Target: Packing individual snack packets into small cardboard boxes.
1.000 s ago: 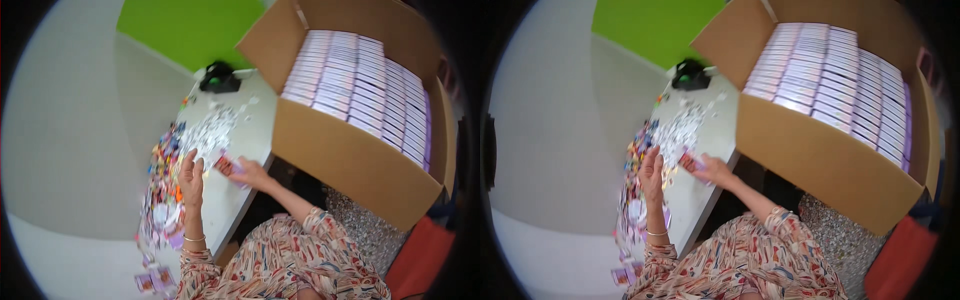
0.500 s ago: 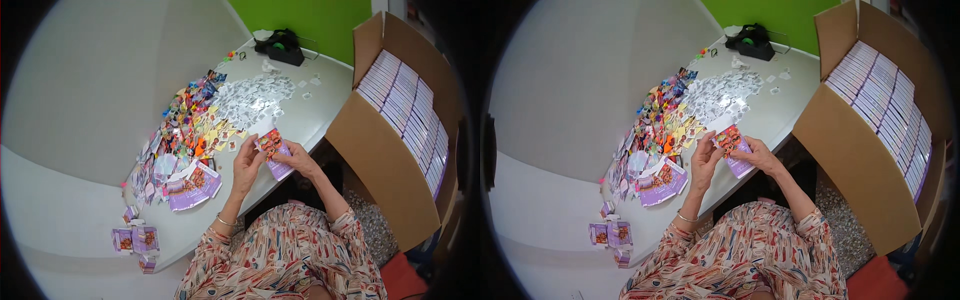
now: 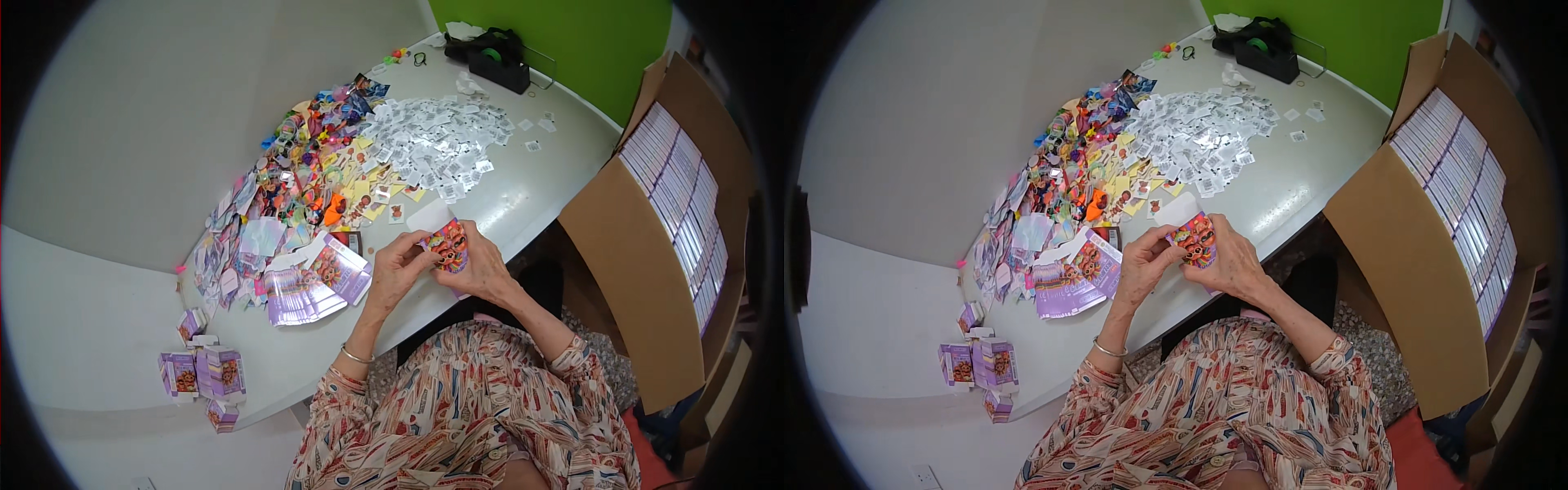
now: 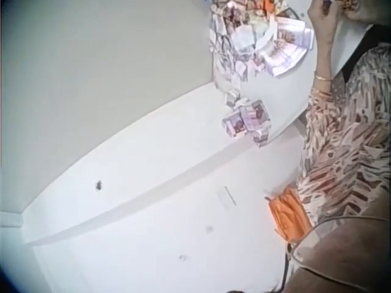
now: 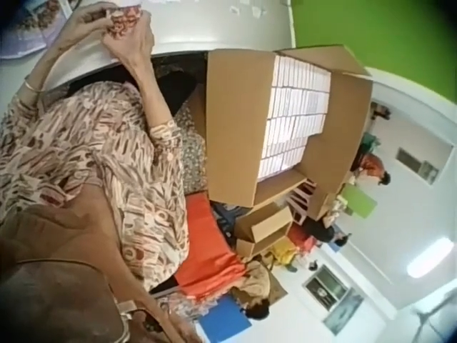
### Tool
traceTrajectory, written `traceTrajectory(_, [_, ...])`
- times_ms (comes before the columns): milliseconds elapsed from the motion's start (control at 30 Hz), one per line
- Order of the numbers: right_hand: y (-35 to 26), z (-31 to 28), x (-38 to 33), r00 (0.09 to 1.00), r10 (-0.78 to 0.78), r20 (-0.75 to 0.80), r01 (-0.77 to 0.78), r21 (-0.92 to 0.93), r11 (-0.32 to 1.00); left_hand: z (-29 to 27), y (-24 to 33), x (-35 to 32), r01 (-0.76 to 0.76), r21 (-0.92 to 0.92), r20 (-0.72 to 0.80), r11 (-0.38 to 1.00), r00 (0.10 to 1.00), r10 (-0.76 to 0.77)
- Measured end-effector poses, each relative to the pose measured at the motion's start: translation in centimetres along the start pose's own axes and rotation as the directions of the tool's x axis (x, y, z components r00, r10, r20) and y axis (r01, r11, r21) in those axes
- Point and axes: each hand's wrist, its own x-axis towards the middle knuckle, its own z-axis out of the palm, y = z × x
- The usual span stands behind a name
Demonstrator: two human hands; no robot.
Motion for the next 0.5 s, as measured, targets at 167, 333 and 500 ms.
traceTrajectory(167, [0.4, -1.6, 0.7, 0.984, -0.014, 0.177, 0.019, -0.023, 1.0, -0.8, -0.9, 0.7, -0.069, 0.195, 0.069, 0.978, 0.996, 0.056])
traceTrajectory(333, [0.7, -2.8, 0.3, 0.934, -0.005, 0.357, 0.041, -0.093, 0.995, -1.3, 0.4, 1.2, 0.022, 0.047, 0.303, 0.999, 0.952, -0.035])
traceTrajectory(500, [1.0, -2.6, -0.1, 0.941, -0.082, 0.329, 0.105, -0.054, 0.993, -0.9, 0.2, 0.4, 0.072, 0.136, 0.3, 0.988, 0.948, -0.11])
